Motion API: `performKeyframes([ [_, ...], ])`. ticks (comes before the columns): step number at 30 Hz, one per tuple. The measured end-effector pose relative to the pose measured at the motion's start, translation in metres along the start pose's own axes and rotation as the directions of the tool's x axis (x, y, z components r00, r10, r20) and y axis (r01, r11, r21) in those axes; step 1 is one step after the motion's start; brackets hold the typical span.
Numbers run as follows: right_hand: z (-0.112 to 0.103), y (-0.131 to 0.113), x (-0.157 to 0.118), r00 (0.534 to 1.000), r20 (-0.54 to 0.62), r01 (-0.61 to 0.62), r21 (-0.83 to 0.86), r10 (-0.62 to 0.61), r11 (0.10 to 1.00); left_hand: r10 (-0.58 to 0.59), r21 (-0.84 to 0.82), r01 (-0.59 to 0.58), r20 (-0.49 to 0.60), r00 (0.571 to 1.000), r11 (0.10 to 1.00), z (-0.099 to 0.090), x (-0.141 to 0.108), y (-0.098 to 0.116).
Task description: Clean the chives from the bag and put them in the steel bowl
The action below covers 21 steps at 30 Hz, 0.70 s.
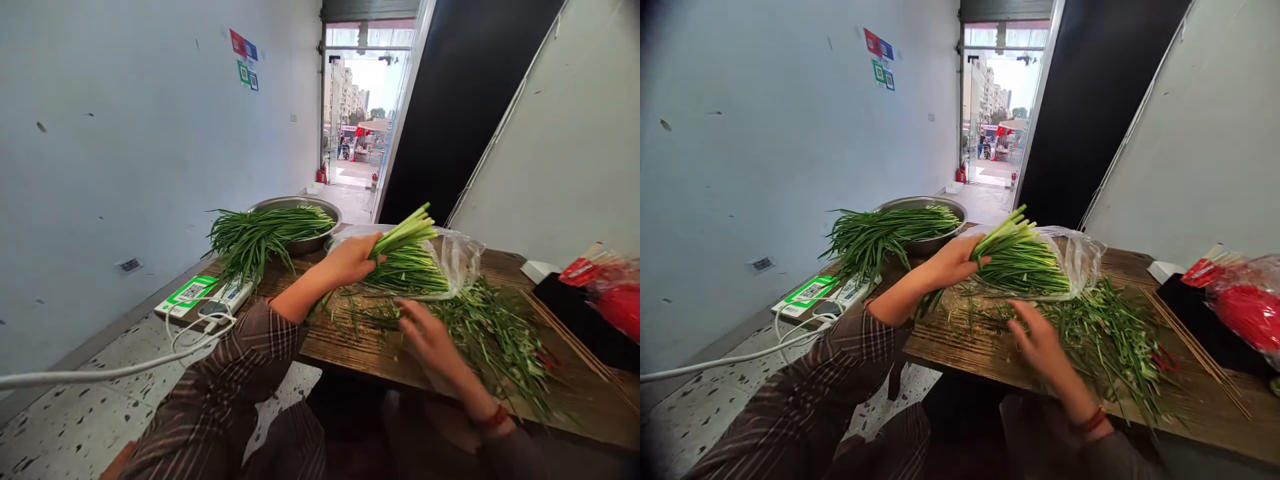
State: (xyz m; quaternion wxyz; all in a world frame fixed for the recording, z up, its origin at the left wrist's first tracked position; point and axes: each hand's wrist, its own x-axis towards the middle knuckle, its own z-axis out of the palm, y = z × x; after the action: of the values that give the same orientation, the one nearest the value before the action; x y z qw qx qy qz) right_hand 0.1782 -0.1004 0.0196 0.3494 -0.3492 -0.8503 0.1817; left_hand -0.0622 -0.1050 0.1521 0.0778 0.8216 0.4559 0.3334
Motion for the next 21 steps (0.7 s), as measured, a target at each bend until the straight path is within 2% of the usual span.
performKeyframes([
  [1, 0.015, -0.003, -0.008, 0.990, 0.128, 0.064, -0.030, -0.059, 0.998, -0.005, 0.151, 0.002, 0.018, 1.000, 0.989, -0.004, 0.005, 0.001],
  [3, 0.039, -0.012, -0.018, 0.920, 0.361, 0.190, -0.072, -0.152, 0.979, -0.023, 0.399, -0.003, 0.061, 0.998, 0.917, -0.008, 0.014, -0.001],
  [5, 0.050, -0.014, -0.019, 0.849, 0.496, 0.263, -0.103, -0.180, 0.959, -0.034, 0.552, -0.030, 0.106, 0.994, 0.833, -0.009, 0.021, -0.010],
  [6, 0.051, -0.008, -0.016, 0.842, 0.514, 0.267, -0.131, -0.165, 0.955, -0.043, 0.601, -0.042, 0.127, 0.991, 0.798, -0.010, 0.024, -0.017],
  [8, 0.045, 0.015, -0.010, 0.886, 0.457, 0.205, -0.230, -0.080, 0.951, -0.082, 0.671, -0.037, 0.146, 0.986, 0.740, -0.014, 0.030, -0.039],
  [10, 0.035, 0.048, -0.005, 0.950, 0.308, 0.073, -0.353, 0.043, 0.933, -0.147, 0.722, 0.015, 0.121, 0.982, 0.691, -0.023, 0.036, -0.065],
  [13, 0.023, 0.085, -0.007, 0.973, 0.174, -0.055, -0.453, 0.149, 0.890, -0.266, 0.776, 0.153, 0.020, 0.964, 0.612, -0.042, 0.047, -0.109],
  [15, 0.022, 0.094, -0.010, 0.974, 0.156, -0.069, -0.478, 0.162, 0.876, -0.323, 0.786, 0.249, -0.066, 0.944, 0.567, -0.057, 0.056, -0.138],
  [18, 0.024, 0.090, -0.013, 0.977, 0.150, -0.058, -0.487, 0.149, 0.872, -0.366, 0.767, 0.380, -0.204, 0.908, 0.517, -0.069, 0.061, -0.184],
  [20, 0.025, 0.086, -0.013, 0.980, 0.140, -0.058, -0.490, 0.144, 0.870, -0.469, 0.734, 0.479, -0.246, 0.848, 0.481, -0.069, 0.058, -0.214],
  [21, 0.025, 0.084, -0.013, 0.980, 0.134, -0.062, -0.492, 0.145, 0.868, -0.549, 0.713, 0.520, -0.224, 0.805, 0.471, -0.067, 0.054, -0.229],
])
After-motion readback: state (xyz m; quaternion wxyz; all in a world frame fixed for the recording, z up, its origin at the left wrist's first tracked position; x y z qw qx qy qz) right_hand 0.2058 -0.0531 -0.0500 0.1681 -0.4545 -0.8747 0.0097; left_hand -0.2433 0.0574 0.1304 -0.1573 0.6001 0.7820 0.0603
